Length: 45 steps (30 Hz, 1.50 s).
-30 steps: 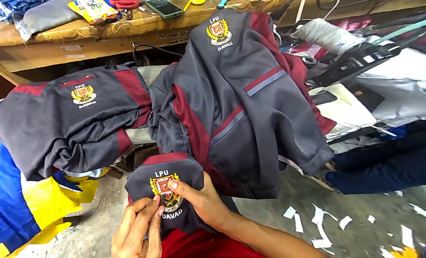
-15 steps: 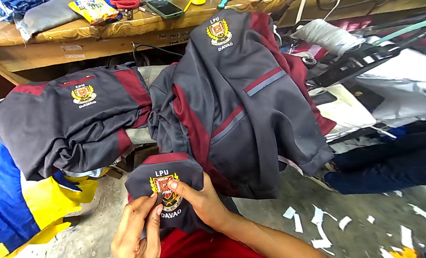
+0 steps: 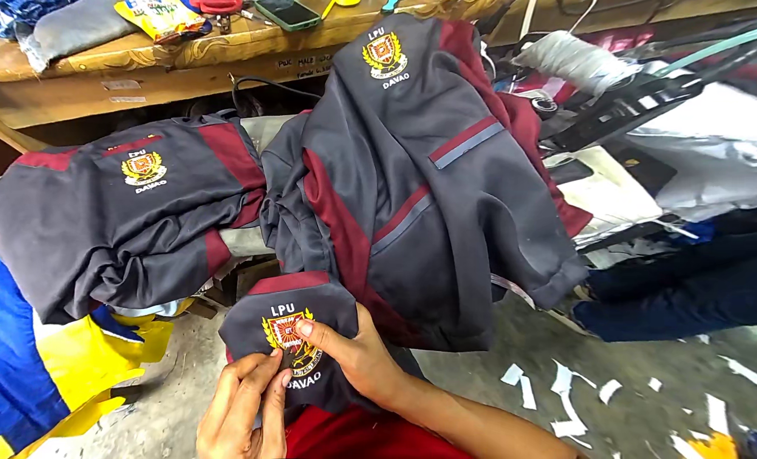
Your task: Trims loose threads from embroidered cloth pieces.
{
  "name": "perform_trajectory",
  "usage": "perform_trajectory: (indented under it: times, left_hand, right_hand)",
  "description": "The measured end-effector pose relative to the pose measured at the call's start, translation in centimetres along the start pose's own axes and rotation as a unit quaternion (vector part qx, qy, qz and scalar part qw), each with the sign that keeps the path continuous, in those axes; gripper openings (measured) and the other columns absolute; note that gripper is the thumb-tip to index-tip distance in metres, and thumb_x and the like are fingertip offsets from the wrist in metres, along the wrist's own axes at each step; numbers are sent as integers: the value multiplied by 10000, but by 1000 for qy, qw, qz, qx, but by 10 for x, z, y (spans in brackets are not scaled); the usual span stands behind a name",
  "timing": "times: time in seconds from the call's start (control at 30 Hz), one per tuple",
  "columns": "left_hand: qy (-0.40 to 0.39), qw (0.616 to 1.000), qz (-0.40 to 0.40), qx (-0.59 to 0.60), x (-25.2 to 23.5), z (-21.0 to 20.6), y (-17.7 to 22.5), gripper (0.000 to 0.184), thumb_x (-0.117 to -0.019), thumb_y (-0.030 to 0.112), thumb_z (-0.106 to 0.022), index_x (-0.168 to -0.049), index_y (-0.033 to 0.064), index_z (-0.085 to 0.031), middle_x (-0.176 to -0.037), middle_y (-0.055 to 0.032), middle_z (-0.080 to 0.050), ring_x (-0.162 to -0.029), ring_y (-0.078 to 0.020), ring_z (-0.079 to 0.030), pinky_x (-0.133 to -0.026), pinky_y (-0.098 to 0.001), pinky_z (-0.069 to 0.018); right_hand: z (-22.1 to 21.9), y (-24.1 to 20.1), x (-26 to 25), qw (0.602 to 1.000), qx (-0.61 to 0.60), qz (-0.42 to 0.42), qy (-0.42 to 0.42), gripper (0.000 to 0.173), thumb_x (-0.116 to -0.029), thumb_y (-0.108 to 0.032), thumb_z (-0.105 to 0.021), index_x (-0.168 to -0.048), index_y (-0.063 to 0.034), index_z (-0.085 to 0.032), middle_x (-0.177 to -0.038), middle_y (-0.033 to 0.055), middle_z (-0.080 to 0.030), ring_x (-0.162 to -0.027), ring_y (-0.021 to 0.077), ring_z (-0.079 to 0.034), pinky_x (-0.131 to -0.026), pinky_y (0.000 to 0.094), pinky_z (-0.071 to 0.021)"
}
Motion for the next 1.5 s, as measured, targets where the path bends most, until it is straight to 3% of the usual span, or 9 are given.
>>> perform_trajectory:
  times: [1.27, 1.5]
  left_hand:
    - [-2, 1000, 23, -13, 0, -1, 3, 180, -925, 115, -733, -1043, -15, -772, -987, -105, -701, -963, -47, -672, -845, -134, -553]
    - [4, 999, 43, 29, 1, -2, 1, 179, -922, 100, -731, -1048, -22, -766, -1010, -96, -705, -959, -50, -684, -841, -152, -576]
  right_hand:
    - [0, 1, -1, 999, 34, 21, -4, 189, -929, 18, -662, -1118, 20, -648, -992, 31, -740, -933, 68, -717, -892, 258, -602]
    - [0, 2, 1, 999, 27, 21, 0, 193, -929, 21, -663, -1122, 29, -646, -986, 46, -741, -930, 82, -721, -889, 267, -606]
Point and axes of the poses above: each hand's wrist, its own x-axis away from the middle knuckle, its own z-axis out of the back of the hand, y = z × x, the point moved 3 cm from there along -x, towards the middle knuckle
